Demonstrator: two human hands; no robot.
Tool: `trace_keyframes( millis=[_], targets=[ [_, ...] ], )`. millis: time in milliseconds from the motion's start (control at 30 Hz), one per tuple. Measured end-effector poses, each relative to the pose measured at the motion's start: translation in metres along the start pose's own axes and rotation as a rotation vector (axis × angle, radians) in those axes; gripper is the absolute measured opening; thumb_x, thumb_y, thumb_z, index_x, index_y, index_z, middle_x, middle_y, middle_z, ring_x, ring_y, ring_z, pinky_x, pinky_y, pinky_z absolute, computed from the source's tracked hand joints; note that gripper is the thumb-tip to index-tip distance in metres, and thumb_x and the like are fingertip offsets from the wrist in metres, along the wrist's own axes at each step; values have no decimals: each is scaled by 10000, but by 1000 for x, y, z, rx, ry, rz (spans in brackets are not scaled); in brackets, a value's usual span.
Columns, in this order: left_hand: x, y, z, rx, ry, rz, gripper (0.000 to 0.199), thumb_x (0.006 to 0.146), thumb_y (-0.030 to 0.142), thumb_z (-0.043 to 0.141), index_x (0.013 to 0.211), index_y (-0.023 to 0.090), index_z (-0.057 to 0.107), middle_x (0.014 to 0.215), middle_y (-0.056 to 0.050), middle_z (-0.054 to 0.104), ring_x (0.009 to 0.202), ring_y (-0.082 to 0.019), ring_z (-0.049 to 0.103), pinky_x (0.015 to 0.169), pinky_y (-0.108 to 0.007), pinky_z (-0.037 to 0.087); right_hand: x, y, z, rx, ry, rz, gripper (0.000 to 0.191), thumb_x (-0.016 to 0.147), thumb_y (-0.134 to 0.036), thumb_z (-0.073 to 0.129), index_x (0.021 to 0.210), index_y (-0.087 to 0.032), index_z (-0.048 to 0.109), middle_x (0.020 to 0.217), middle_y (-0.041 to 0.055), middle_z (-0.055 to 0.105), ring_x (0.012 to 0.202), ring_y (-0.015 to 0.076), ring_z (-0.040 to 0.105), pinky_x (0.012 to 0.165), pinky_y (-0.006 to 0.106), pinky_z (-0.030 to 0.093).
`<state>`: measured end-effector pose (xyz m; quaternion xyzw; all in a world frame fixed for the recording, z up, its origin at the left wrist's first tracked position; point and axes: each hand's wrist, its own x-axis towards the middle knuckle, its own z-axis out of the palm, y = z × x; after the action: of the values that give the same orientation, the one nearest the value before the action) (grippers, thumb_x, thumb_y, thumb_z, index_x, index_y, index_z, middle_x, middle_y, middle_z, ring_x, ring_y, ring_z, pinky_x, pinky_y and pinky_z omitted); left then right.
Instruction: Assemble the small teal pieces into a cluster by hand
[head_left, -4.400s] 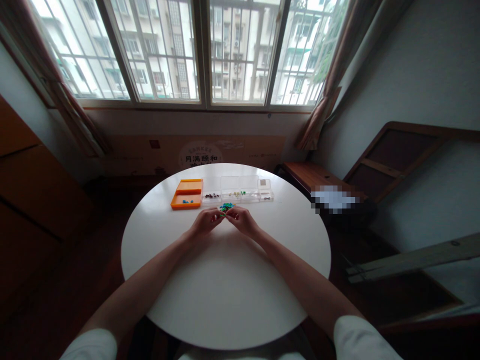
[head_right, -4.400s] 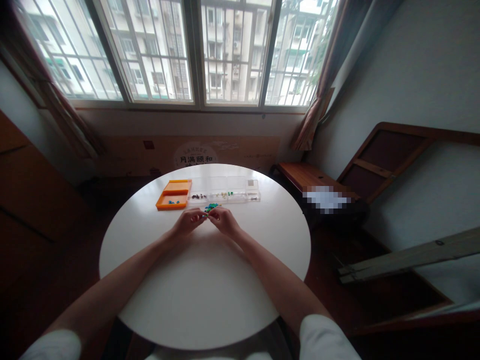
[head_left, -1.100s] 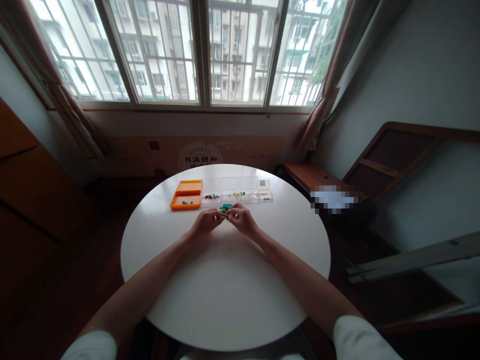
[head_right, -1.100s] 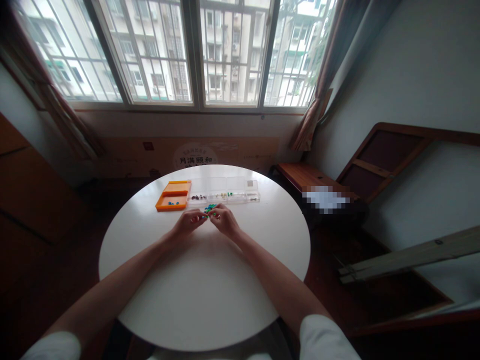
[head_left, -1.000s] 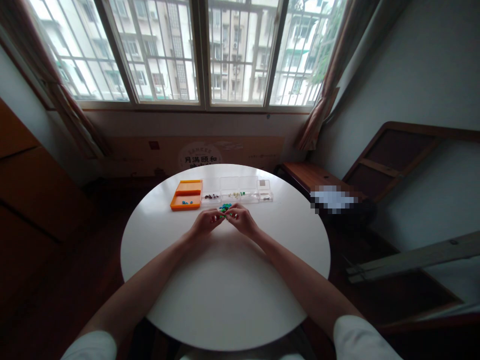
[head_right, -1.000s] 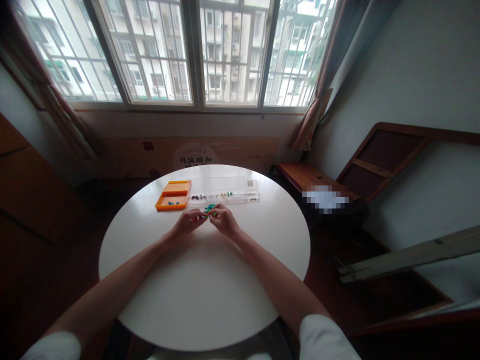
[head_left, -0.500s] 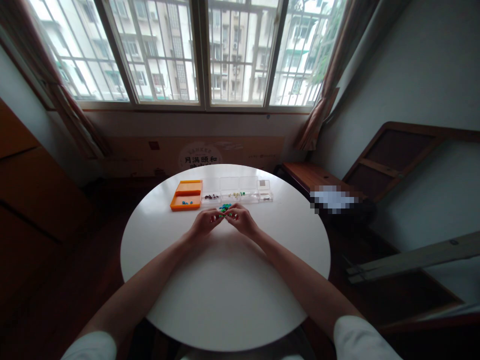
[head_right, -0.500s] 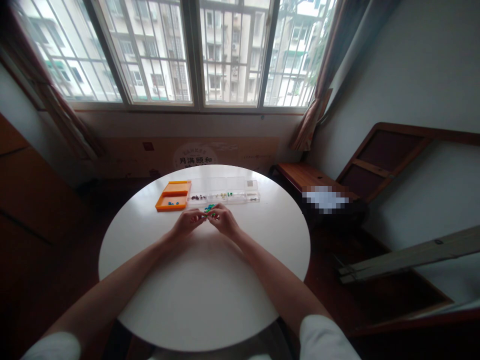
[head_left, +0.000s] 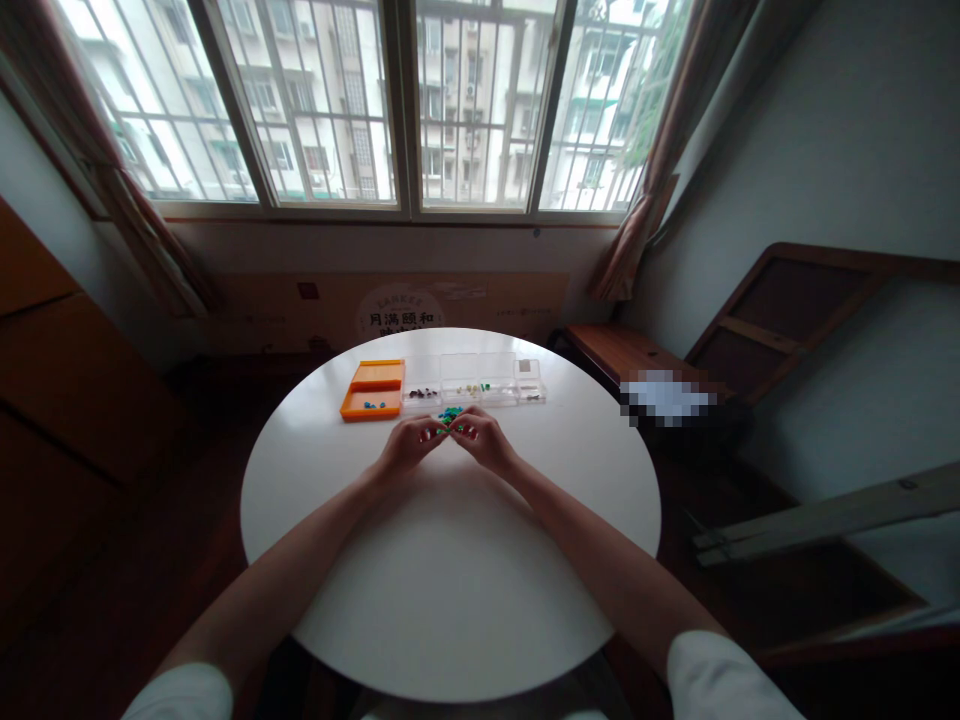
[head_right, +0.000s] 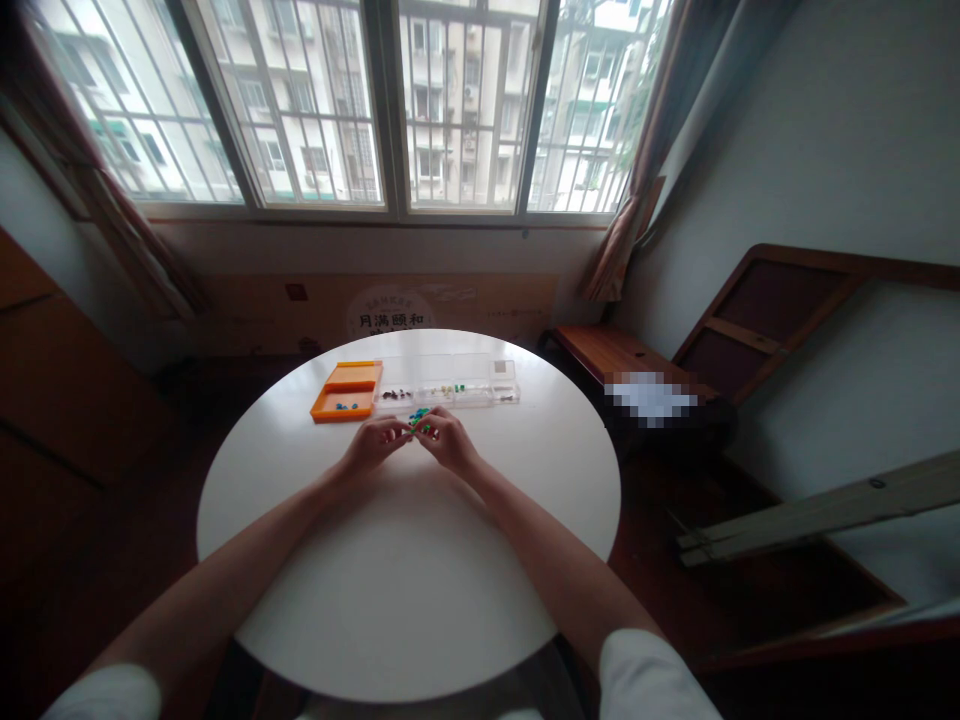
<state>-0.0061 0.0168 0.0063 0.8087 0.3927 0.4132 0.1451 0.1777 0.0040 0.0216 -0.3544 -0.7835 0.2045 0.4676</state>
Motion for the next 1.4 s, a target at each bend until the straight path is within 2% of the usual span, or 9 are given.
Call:
trace_keyframes(
  millis=[567,1133,1400],
  targets=[
    [0,3,-1,-36,-9,36,128,785,235,604,856,171,690,656,2,598,529,-62,489,506,-161,383,-1,0,0,-27,-5,7,68,784,-196,593,805,-155,643,835,35,556,656,96,560,608,223,475],
    [0,3,-2,-21,9,26,149,787,282,607,832,170,693,642,0,604,525,-67,494,502,-166,380,0,-3,0,2,-23,8,86,764,-156,596,828,-157,653,835,36,562,666,102,568,625,234,479],
    [0,1,-1,-21,10,35,153,789,291,606,827,170,693,641,0,602,523,-67,487,501,-165,379,-1,1,0,-46,-1,33,76,781,-209,604,806,-162,659,825,34,574,645,98,557,607,225,462]
  ],
)
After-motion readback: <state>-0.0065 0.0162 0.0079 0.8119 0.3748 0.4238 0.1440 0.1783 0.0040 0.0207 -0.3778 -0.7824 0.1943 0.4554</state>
